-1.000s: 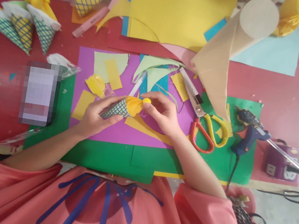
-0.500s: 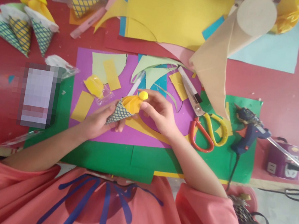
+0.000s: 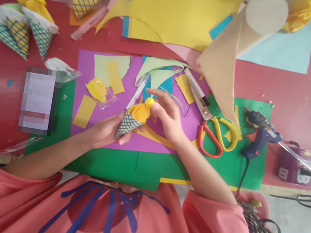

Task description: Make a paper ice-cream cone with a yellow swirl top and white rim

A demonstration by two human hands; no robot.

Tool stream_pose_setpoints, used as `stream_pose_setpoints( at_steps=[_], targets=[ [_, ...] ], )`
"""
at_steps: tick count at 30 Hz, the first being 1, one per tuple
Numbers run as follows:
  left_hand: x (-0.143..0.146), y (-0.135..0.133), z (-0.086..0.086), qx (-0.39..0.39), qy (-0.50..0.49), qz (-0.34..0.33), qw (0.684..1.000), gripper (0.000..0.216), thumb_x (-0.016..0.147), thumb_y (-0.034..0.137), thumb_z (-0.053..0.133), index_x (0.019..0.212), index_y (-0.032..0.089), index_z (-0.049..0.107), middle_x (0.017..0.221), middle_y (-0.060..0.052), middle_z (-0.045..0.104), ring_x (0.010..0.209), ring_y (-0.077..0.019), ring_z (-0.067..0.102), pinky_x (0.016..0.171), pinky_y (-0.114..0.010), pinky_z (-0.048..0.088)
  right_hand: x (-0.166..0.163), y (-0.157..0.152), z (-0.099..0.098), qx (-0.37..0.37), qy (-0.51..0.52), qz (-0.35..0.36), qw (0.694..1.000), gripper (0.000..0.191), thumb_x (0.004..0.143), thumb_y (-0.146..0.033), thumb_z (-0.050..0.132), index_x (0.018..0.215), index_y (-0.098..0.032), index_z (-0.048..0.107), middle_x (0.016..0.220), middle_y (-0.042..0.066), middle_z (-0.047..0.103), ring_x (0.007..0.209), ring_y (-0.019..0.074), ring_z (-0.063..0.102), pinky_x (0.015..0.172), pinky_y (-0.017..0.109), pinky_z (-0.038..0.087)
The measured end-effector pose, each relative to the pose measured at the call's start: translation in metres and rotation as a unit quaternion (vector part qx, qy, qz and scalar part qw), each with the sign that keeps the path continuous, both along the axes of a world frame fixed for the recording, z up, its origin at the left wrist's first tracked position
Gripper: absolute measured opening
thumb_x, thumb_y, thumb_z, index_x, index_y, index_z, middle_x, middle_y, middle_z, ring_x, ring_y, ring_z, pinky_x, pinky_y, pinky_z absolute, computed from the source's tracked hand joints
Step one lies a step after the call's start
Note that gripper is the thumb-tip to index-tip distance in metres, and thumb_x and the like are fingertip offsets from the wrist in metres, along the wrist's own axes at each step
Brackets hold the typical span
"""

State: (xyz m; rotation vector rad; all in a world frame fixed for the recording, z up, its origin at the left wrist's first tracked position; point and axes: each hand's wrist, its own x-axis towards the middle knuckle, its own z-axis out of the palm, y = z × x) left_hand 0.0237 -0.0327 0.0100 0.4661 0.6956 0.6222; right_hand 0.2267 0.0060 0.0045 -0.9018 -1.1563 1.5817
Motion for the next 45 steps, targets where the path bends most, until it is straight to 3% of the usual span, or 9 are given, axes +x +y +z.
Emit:
stream_pose_setpoints(
  at_steps=[7, 14, 22, 25, 28, 31, 36, 41, 45],
  targets=[
    [0.002, 0.0, 0.005, -0.011, -0.028, -0.019, 0.999, 0.044, 0.088, 0.053, 0.066, 0.115, 0.018, 0.062, 0.096, -0.007, 0.078, 0.046, -0.0069, 0.06, 0.048, -0.019, 0.044, -0.002, -0.001, 0.009, 0.026, -0.048, -0.058, 0.997, 0.02, 0.085, -0.042, 0.073, 0.088, -0.023, 0.074, 0.075, -0.002, 0.066, 0.058, 0.0084, 0.057, 0.055, 0.023, 0.05],
    [-0.002, 0.003, 0.003, -0.039, -0.052, -0.046, 0.997, 0.04, 0.099, 0.048, 0.049, 0.106, 0.013, 0.068, 0.08, -0.007, 0.074, 0.042, -0.0052, 0.051, 0.045, -0.018, 0.041, -0.001, 0.005, 0.009, -0.072, 0.072, 0.019, 0.995, 0.047, 0.09, -0.063, 0.055, 0.116, -0.027, 0.069, 0.062, -0.005, 0.056, 0.044, 0.009, 0.046, 0.045, 0.025, 0.046],
    [-0.003, 0.006, 0.011, -0.064, -0.034, -0.127, 0.989, 0.062, 0.102, 0.053, 0.034, 0.087, 0.008, 0.074, 0.037, 0.004, 0.038, 0.034, -0.0059, 0.034, 0.042, -0.017, 0.033, -0.003, 0.003, 0.004, -0.112, 0.11, 0.06, 0.986, 0.031, 0.081, -0.048, 0.076, 0.098, -0.023, 0.075, 0.056, -0.006, 0.057, 0.043, 0.0054, 0.042, 0.043, 0.02, 0.04],
    [-0.004, 0.006, 0.01, -0.071, -0.035, -0.127, 0.989, 0.061, 0.102, 0.052, 0.036, 0.087, 0.007, 0.074, 0.04, 0.002, 0.045, 0.034, -0.005, 0.035, 0.042, -0.017, 0.034, -0.003, 0.003, 0.003, -0.104, 0.097, 0.052, 0.988, 0.039, 0.082, -0.055, 0.072, 0.105, -0.025, 0.074, 0.059, -0.006, 0.056, 0.043, 0.0062, 0.043, 0.042, 0.021, 0.042],
    [-0.003, 0.005, 0.008, -0.066, -0.059, -0.078, 0.993, 0.047, 0.1, 0.049, 0.046, 0.097, 0.01, 0.073, 0.065, -0.005, 0.067, 0.038, -0.0048, 0.045, 0.043, -0.018, 0.039, -0.002, 0.002, 0.005, -0.048, 0.052, 0.005, 0.998, 0.048, 0.086, -0.062, 0.062, 0.121, -0.029, 0.069, 0.067, -0.004, 0.058, 0.047, 0.0086, 0.048, 0.044, 0.023, 0.046],
    [-0.002, 0.004, 0.007, -0.07, -0.064, -0.024, 0.995, 0.034, 0.094, 0.045, 0.06, 0.106, 0.015, 0.07, 0.088, -0.007, 0.075, 0.051, -0.0086, 0.061, 0.05, -0.02, 0.049, -0.001, 0.0, 0.005, 0.055, -0.063, -0.064, 0.994, 0.041, 0.087, -0.055, 0.065, 0.121, -0.032, 0.069, 0.08, 0.0, 0.064, 0.06, 0.0117, 0.057, 0.055, 0.027, 0.053],
    [0.0, 0.004, 0.008, -0.087, -0.078, -0.012, 0.993, 0.035, 0.089, 0.045, 0.068, 0.106, 0.014, 0.069, 0.085, -0.006, 0.074, 0.06, -0.0125, 0.067, 0.055, -0.021, 0.054, 0.001, -0.002, 0.003, 0.163, -0.167, -0.092, 0.968, 0.021, 0.093, -0.041, 0.063, 0.109, -0.033, 0.075, 0.089, 0.001, 0.071, 0.088, 0.0187, 0.065, 0.084, 0.038, 0.056],
    [0.001, 0.004, 0.007, -0.088, -0.083, 0.006, 0.993, 0.03, 0.092, 0.042, 0.064, 0.106, 0.016, 0.068, 0.087, -0.007, 0.075, 0.061, -0.0139, 0.068, 0.055, -0.023, 0.053, 0.002, -0.005, 0.002, 0.105, -0.143, -0.063, 0.982, 0.037, 0.096, -0.052, 0.054, 0.127, -0.036, 0.066, 0.096, 0.002, 0.068, 0.076, 0.0168, 0.064, 0.074, 0.036, 0.057],
    [0.001, 0.005, 0.005, -0.092, -0.073, 0.031, 0.993, 0.027, 0.092, 0.038, 0.065, 0.107, 0.016, 0.068, 0.092, -0.008, 0.076, 0.069, -0.0151, 0.071, 0.06, -0.024, 0.054, 0.001, -0.004, -0.004, 0.082, -0.111, -0.011, 0.99, 0.055, 0.093, -0.063, 0.05, 0.139, -0.032, 0.055, 0.122, 0.005, 0.064, 0.091, 0.0185, 0.067, 0.077, 0.035, 0.058]
  ],
)
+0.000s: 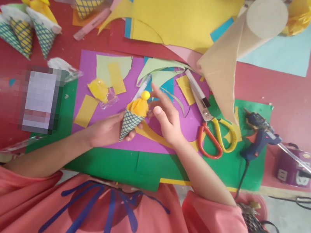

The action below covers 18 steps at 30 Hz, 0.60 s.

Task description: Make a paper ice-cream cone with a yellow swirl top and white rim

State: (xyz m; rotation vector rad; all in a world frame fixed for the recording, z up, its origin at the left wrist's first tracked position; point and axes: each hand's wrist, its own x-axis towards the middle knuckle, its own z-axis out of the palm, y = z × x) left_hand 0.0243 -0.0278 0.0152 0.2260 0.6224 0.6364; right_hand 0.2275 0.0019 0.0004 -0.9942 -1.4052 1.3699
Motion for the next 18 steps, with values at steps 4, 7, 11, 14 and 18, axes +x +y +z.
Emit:
stream_pose_setpoints(
  at_steps=[4, 7, 11, 14, 18],
  targets=[
    [-0.001, 0.003, -0.002, 0.022, 0.047, 0.055, 0.997, 0.028, 0.085, 0.035, 0.073, 0.106, 0.016, 0.069, 0.092, -0.006, 0.075, 0.083, -0.0163, 0.072, 0.073, -0.024, 0.056, -0.004, 0.0, -0.003, 0.013, 0.01, 0.018, 1.0, 0.056, 0.093, -0.056, 0.057, 0.141, -0.03, 0.048, 0.138, 0.009, 0.057, 0.109, 0.0206, 0.065, 0.082, 0.034, 0.058],
    [0.0, 0.005, -0.003, 0.064, 0.084, 0.086, 0.991, 0.038, 0.077, 0.038, 0.081, 0.108, 0.02, 0.067, 0.095, -0.003, 0.073, 0.09, -0.0167, 0.071, 0.079, -0.025, 0.055, -0.008, -0.004, -0.001, 0.068, -0.075, 0.029, 0.994, 0.046, 0.092, -0.05, 0.062, 0.129, -0.024, 0.056, 0.128, 0.011, 0.064, 0.112, 0.0219, 0.064, 0.093, 0.038, 0.055],
    [0.002, 0.004, -0.004, 0.139, 0.15, 0.102, 0.974, 0.049, 0.071, 0.039, 0.086, 0.112, 0.023, 0.063, 0.109, -0.004, 0.072, 0.107, -0.0192, 0.068, 0.09, -0.028, 0.054, -0.011, -0.009, -0.001, 0.09, -0.141, 0.023, 0.986, 0.049, 0.088, -0.049, 0.069, 0.127, -0.022, 0.056, 0.126, 0.012, 0.068, 0.113, 0.0235, 0.064, 0.099, 0.042, 0.052],
    [0.0, 0.002, -0.001, 0.212, 0.215, 0.123, 0.945, 0.051, 0.071, 0.038, 0.085, 0.115, 0.024, 0.062, 0.111, -0.005, 0.071, 0.113, -0.0216, 0.066, 0.091, -0.028, 0.054, -0.012, -0.01, -0.001, 0.082, -0.137, 0.03, 0.987, 0.046, 0.091, -0.048, 0.065, 0.127, -0.022, 0.056, 0.125, 0.012, 0.068, 0.108, 0.0219, 0.066, 0.094, 0.04, 0.053],
    [-0.019, 0.015, 0.009, 0.299, 0.295, 0.185, 0.889, 0.048, 0.077, 0.045, 0.08, 0.117, 0.029, 0.059, 0.111, -0.002, 0.071, 0.105, -0.0209, 0.069, 0.086, -0.031, 0.056, -0.013, -0.009, -0.002, 0.083, -0.123, 0.006, 0.989, 0.025, 0.096, -0.039, 0.059, 0.114, -0.022, 0.058, 0.114, 0.009, 0.07, 0.093, 0.0167, 0.066, 0.084, 0.034, 0.052]
  ],
)
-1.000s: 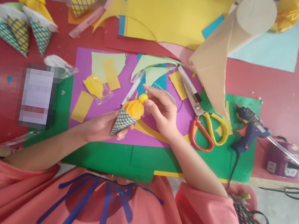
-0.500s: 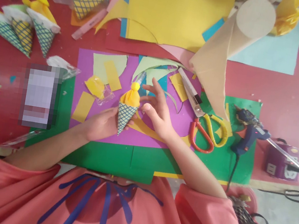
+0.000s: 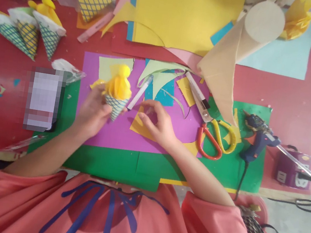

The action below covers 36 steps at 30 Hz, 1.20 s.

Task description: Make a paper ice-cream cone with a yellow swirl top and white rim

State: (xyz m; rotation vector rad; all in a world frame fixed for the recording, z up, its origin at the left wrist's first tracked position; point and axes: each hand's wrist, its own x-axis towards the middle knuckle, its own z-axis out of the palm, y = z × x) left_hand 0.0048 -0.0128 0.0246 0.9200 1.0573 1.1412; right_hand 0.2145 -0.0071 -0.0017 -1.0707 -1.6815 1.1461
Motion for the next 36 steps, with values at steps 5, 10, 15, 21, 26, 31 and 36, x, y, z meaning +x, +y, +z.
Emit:
stream_pose_setpoints(
  at_steps=[5, 10, 15, 21, 26, 31, 36],
  targets=[
    [-0.047, 0.037, 0.005, 0.171, 0.286, 0.124, 0.935, 0.05, 0.083, 0.047, 0.075, 0.122, 0.02, 0.058, 0.123, -0.004, 0.067, 0.118, -0.0174, 0.062, 0.107, -0.032, 0.047, -0.002, 0.003, 0.001, -0.001, 0.015, -0.028, 0.999, 0.01, 0.095, -0.03, 0.057, 0.089, -0.023, 0.054, 0.1, 0.006, 0.071, 0.079, 0.0136, 0.062, 0.071, 0.03, 0.049],
    [-0.066, 0.057, -0.01, 0.155, 0.48, 0.089, 0.859, 0.05, 0.094, 0.039, 0.063, 0.135, 0.014, 0.052, 0.136, -0.01, 0.061, 0.126, -0.02, 0.057, 0.111, -0.035, 0.041, -0.002, 0.005, 0.002, -0.017, 0.033, -0.025, 0.999, 0.008, 0.095, -0.028, 0.057, 0.09, -0.022, 0.055, 0.099, 0.005, 0.07, 0.078, 0.0129, 0.062, 0.072, 0.029, 0.05],
    [-0.062, 0.057, -0.018, 0.122, 0.571, 0.071, 0.809, 0.049, 0.093, 0.024, 0.059, 0.139, 0.009, 0.05, 0.134, -0.013, 0.061, 0.128, -0.0241, 0.052, 0.115, -0.041, 0.036, -0.001, 0.005, -0.001, -0.018, 0.035, -0.02, 0.999, 0.012, 0.098, -0.031, 0.054, 0.092, -0.022, 0.059, 0.101, 0.006, 0.07, 0.091, 0.0155, 0.065, 0.081, 0.031, 0.05],
    [-0.077, 0.05, 0.019, 0.153, 0.677, 0.148, 0.704, 0.057, 0.082, 0.009, 0.063, 0.137, 0.019, 0.055, 0.144, -0.01, 0.057, 0.138, -0.0323, 0.047, 0.118, -0.055, 0.03, 0.0, 0.006, -0.001, -0.012, 0.027, -0.014, 0.999, 0.024, 0.101, -0.036, 0.048, 0.085, -0.022, 0.058, 0.098, 0.006, 0.071, 0.1, 0.0177, 0.066, 0.092, 0.035, 0.05],
    [-0.085, 0.043, 0.032, 0.038, 0.708, 0.048, 0.704, 0.063, 0.076, 0.016, 0.073, 0.135, 0.027, 0.055, 0.153, -0.007, 0.05, 0.144, -0.042, 0.04, 0.117, -0.079, -0.001, 0.0, 0.007, 0.001, -0.004, 0.012, -0.007, 1.0, 0.026, 0.101, -0.037, 0.048, 0.083, -0.023, 0.06, 0.099, 0.007, 0.072, 0.101, 0.0188, 0.067, 0.092, 0.037, 0.051],
    [-0.084, 0.044, 0.021, 0.036, 0.715, 0.008, 0.698, 0.053, 0.08, 0.013, 0.068, 0.131, 0.023, 0.058, 0.155, -0.011, 0.047, 0.144, -0.0414, 0.043, 0.119, -0.077, 0.005, -0.001, 0.008, 0.002, 0.008, 0.009, -0.003, 1.0, 0.023, 0.101, -0.034, 0.049, 0.085, -0.022, 0.062, 0.098, 0.007, 0.073, 0.101, 0.0188, 0.067, 0.091, 0.036, 0.051],
    [-0.098, 0.048, 0.022, 0.077, 0.684, 0.122, 0.715, 0.041, 0.095, 0.015, 0.043, 0.13, 0.02, 0.063, 0.13, -0.007, 0.07, 0.125, -0.028, 0.062, 0.115, -0.053, 0.038, 0.0, 0.007, 0.002, 0.021, -0.006, -0.01, 1.0, 0.021, 0.101, -0.033, 0.048, 0.091, -0.023, 0.063, 0.099, 0.007, 0.073, 0.1, 0.0186, 0.067, 0.091, 0.036, 0.052]
  ],
)
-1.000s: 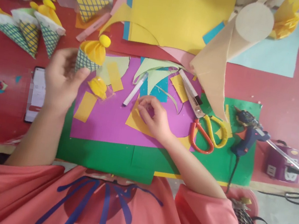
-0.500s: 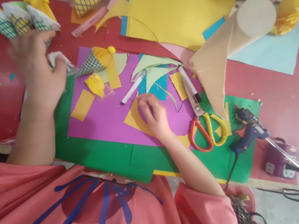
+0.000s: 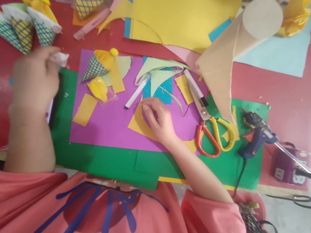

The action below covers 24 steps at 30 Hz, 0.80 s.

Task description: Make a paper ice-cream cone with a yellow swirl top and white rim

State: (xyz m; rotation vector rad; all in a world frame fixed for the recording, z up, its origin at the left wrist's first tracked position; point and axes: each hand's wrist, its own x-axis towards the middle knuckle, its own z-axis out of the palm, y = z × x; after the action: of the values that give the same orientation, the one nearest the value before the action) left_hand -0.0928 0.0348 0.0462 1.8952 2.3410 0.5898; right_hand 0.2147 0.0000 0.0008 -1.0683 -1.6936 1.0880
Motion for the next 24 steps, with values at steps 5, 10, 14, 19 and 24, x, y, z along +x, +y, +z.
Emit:
stream_pose_setpoints(
  at_steps=[5, 10, 14, 19, 24],
  targets=[
    [0.023, -0.012, 0.005, 0.169, -0.238, -0.074, 0.953, 0.032, 0.101, 0.024, 0.042, 0.123, 0.018, 0.066, 0.12, -0.003, 0.07, 0.111, -0.0179, 0.066, 0.101, -0.034, 0.052, 0.0, -0.004, 0.0, 0.059, -0.027, -0.014, 0.998, 0.016, 0.099, -0.033, 0.051, 0.104, -0.024, 0.063, 0.108, 0.009, 0.072, 0.106, 0.0209, 0.066, 0.093, 0.04, 0.052],
    [0.089, -0.029, -0.019, -0.073, -0.592, -0.174, 0.783, 0.028, 0.089, 0.047, 0.067, 0.102, 0.023, 0.068, 0.099, -0.001, 0.072, 0.08, -0.0134, 0.072, 0.074, -0.026, 0.063, 0.001, -0.006, -0.007, 0.005, -0.002, 0.007, 1.0, 0.053, 0.095, -0.051, 0.057, 0.139, -0.024, 0.047, 0.122, 0.011, 0.066, 0.101, 0.0206, 0.066, 0.084, 0.035, 0.056],
    [0.115, -0.032, -0.041, -0.164, -0.689, -0.143, 0.692, 0.032, 0.082, 0.047, 0.076, 0.099, 0.023, 0.064, 0.091, 0.001, 0.072, 0.075, -0.0125, 0.073, 0.068, -0.024, 0.062, 0.004, -0.001, -0.009, 0.008, -0.006, 0.014, 1.0, 0.062, 0.088, -0.054, 0.066, 0.14, -0.024, 0.049, 0.121, 0.01, 0.067, 0.097, 0.0204, 0.067, 0.081, 0.034, 0.057],
    [0.111, -0.032, -0.053, -0.143, -0.709, -0.113, 0.681, 0.035, 0.076, 0.049, 0.08, 0.092, 0.022, 0.064, 0.079, 0.004, 0.068, 0.066, -0.0087, 0.069, 0.062, -0.018, 0.059, 0.01, 0.008, -0.005, 0.045, -0.051, 0.055, 0.996, 0.041, 0.09, -0.049, 0.066, 0.12, -0.02, 0.069, 0.106, 0.007, 0.074, 0.088, 0.0179, 0.067, 0.078, 0.031, 0.054],
    [0.102, -0.032, -0.055, -0.134, -0.668, -0.128, 0.721, 0.03, 0.081, 0.047, 0.076, 0.093, 0.022, 0.065, 0.082, 0.003, 0.069, 0.066, -0.01, 0.068, 0.062, -0.021, 0.059, 0.012, 0.008, -0.001, 0.019, -0.055, 0.053, 0.997, 0.045, 0.089, -0.051, 0.066, 0.119, -0.017, 0.071, 0.097, 0.006, 0.075, 0.068, 0.0118, 0.062, 0.063, 0.025, 0.049]
  ],
)
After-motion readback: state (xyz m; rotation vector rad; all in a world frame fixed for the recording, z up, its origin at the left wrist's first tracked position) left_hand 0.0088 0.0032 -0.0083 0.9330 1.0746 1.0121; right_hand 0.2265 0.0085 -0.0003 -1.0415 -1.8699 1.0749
